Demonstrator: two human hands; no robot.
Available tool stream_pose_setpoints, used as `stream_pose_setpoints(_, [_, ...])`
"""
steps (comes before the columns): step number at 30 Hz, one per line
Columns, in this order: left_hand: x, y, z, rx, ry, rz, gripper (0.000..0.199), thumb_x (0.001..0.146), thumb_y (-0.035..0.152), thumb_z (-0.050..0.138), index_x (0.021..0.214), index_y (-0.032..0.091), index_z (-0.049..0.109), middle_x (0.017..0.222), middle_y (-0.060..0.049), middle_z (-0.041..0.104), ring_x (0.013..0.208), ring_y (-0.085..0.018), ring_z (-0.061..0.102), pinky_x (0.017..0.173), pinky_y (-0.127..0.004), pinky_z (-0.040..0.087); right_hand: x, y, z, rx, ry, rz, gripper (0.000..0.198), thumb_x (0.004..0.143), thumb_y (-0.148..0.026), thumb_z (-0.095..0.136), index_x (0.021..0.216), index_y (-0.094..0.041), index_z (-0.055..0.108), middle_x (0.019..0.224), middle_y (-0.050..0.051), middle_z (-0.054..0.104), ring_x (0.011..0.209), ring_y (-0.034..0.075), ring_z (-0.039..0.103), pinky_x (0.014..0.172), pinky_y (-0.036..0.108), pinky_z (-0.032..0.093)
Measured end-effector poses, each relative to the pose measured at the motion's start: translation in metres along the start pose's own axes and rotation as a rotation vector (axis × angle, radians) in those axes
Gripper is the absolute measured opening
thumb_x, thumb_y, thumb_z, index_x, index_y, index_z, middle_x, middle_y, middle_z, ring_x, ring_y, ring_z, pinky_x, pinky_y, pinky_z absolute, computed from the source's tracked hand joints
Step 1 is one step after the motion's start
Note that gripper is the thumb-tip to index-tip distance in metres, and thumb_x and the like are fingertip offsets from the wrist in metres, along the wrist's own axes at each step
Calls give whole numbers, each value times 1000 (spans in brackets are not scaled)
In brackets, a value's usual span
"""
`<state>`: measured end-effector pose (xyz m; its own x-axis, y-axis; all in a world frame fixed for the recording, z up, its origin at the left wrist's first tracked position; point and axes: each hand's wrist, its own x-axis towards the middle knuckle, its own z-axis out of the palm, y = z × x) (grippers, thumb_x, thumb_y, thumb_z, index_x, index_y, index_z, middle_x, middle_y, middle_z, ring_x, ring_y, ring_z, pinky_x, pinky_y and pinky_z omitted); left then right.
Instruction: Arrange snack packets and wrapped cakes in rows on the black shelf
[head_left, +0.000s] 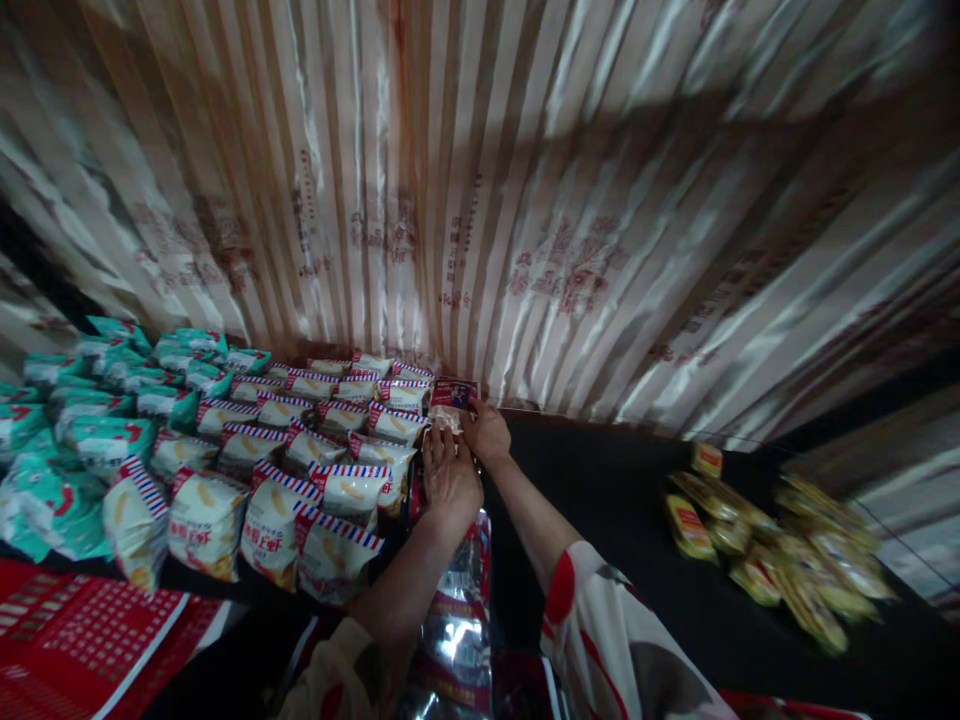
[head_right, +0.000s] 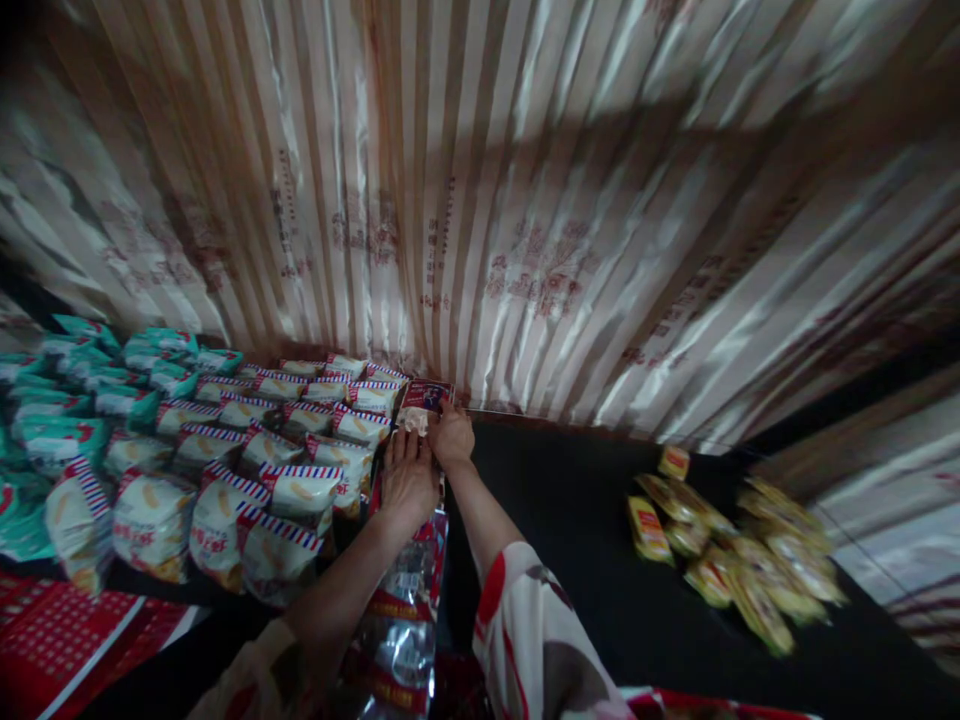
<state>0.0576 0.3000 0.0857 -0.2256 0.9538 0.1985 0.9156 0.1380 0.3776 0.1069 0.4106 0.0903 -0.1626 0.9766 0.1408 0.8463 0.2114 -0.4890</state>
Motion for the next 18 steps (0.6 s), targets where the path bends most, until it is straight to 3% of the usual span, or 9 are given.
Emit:
stream_pose_setpoints(6, [5,-2,-2,16,-38,-16,55,82,24,44,134,7,45,144,-16,39,138,-33,23,114,-48,18,1,0,4,-108,-27,-29,38,87,-34,45,118,-18,61,113,12,65,111,23,56,99,36,35])
stream_pose_setpoints(18, [16,-6,3,-21,-39,-10,52,83,20,41,133,4,44,144,-18,39,138,-30,24,114,-47,17,7,19,23,168,147,-161,28,82,-23,47,98,-17,69,106,9,68,101,19,60,96,32,41])
